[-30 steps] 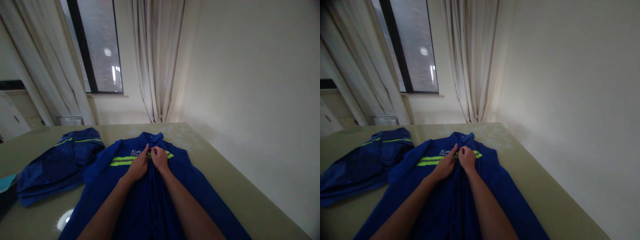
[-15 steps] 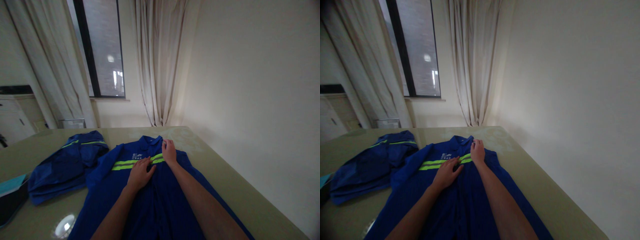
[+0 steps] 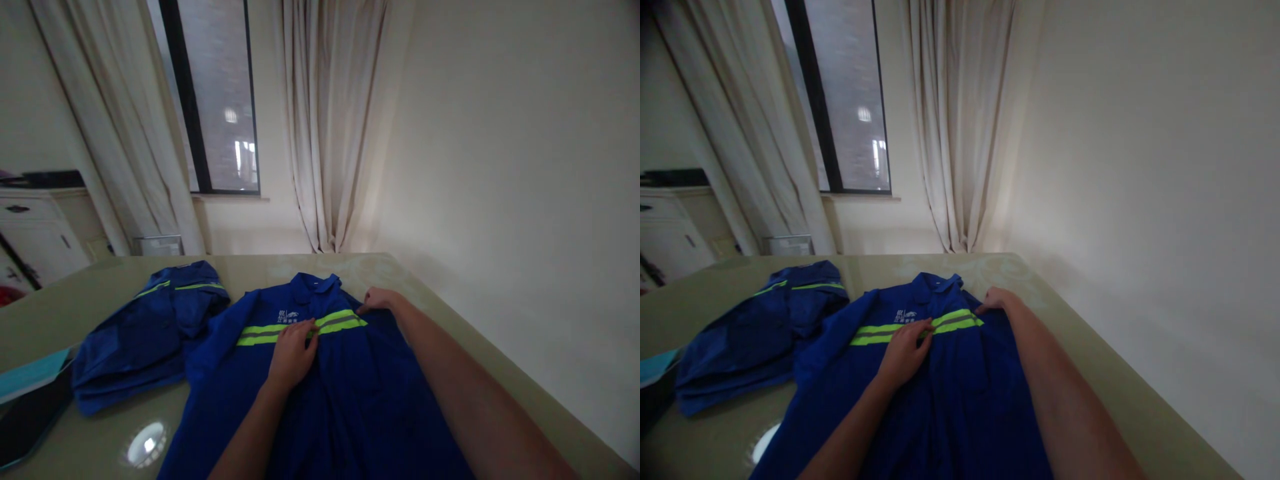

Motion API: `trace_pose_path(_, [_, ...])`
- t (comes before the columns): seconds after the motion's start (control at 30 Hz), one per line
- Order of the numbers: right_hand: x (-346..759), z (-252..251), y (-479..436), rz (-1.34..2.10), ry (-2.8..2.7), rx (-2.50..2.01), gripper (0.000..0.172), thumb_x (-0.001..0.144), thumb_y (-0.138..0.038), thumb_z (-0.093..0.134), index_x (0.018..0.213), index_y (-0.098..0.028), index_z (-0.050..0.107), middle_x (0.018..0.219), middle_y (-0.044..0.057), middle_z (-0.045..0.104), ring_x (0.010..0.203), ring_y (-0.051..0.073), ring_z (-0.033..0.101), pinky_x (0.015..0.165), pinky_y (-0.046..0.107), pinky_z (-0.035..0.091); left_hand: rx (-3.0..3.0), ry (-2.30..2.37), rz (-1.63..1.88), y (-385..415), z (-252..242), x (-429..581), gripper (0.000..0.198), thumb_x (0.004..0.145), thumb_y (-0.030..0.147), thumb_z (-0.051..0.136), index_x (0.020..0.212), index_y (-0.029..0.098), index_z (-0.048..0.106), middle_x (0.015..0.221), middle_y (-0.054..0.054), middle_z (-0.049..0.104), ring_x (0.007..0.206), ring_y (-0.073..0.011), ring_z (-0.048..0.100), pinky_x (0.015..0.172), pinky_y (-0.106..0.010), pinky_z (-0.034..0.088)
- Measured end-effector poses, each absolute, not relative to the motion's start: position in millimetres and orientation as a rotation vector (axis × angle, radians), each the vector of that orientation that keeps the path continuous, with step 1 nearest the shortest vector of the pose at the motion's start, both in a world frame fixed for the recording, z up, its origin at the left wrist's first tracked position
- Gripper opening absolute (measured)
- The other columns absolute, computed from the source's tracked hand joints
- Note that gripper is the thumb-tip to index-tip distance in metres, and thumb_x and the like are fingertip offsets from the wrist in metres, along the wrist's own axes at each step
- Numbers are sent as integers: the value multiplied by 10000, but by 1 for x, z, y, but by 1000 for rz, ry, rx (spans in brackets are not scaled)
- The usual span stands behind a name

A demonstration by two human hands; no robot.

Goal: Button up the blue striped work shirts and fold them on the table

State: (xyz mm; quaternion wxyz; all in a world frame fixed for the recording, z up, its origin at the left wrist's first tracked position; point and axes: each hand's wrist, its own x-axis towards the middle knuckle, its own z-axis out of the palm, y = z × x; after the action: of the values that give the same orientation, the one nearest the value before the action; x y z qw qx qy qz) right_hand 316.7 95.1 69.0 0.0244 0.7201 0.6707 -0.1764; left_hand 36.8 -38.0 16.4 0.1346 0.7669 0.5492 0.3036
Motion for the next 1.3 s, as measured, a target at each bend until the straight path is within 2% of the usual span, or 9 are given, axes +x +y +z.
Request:
trace_pose_path(0.13, [336,81,92,-663,2006,2179,300,512,-304,926,711,-150,762,723,46,740,727,228,691,663,280,502,2223,1622,893,-37,14,37,233,964,263,523,1101,270,711,1323,-19,710,1233,-236,632,1120,-461,404])
trace_pose_path(0.27, [366,95,83,-491,2024,2419,234,784,-326,713,943,-168,782,913,59,767,884,226,699,750,264,497,2245,1690,987,-36,12,35,265,983,280,499,1149,251,703,1300,-40,719,1223,-246,634,1128,-456,401])
trace_pose_path(0.4, [413,95,57,-154,1782,2813,405,965,-317,446,1217,-107,683,1175,203,699,1100,312,668,838,349,502,2318,1697,1010,-39,15,35,357,1015,344,451,1297,248,647,1346,-55,690,1272,-254,601,1139,-455,396])
trace_pose_path(0.53, [442,71,21,-42,1573,2999,369,963,-306,518,1255,-108,628,1153,240,685,1092,351,672,815,378,509,2434,1560,794,-44,16,38,431,1023,483,428,1358,290,617,1476,-35,597,1355,-259,542,1193,-502,327])
trace_pose_path(0.73, [445,44,-3,55,1559,3059,385,1027,-232,364,1349,-97,526,1073,262,673,997,330,694,805,392,483,2477,1592,595,-39,6,40,554,1000,597,403,1472,333,519,1599,-34,439,1490,-282,379,1237,-539,234])
trace_pose_path(0.9, [420,58,15,358,1919,2801,409,948,-149,469,1350,-118,537,1299,239,590,1269,350,535,1015,429,398,2484,1641,531,-26,4,43,597,1010,613,326,1513,325,470,1622,-38,396,1515,-291,329,1238,-553,219])
trace_pose_path(1.0, [378,61,31,406,2328,2488,431,988,-271,469,1395,-151,543,1398,204,562,1312,324,493,1083,424,361,2501,1623,527,-17,5,43,600,1008,620,325,1518,333,458,1625,-38,390,1516,-286,327,1237,-547,220])
trace_pose_path(1.13, [315,33,43,10,2613,2206,625,1014,-584,410,1515,-214,460,1575,140,437,1433,304,406,1152,446,312,2502,1618,507,-1,6,41,597,1006,615,345,1518,329,457,1623,-39,394,1515,-293,327,1235,-546,220])
trace_pose_path(1.3, [286,5,54,-140,2606,2180,656,1019,-631,357,1566,-271,392,1644,96,324,1516,276,287,1220,491,172,2509,1699,569,4,15,45,442,1020,432,406,1376,269,611,1507,-81,561,1400,-295,493,1190,-498,319])
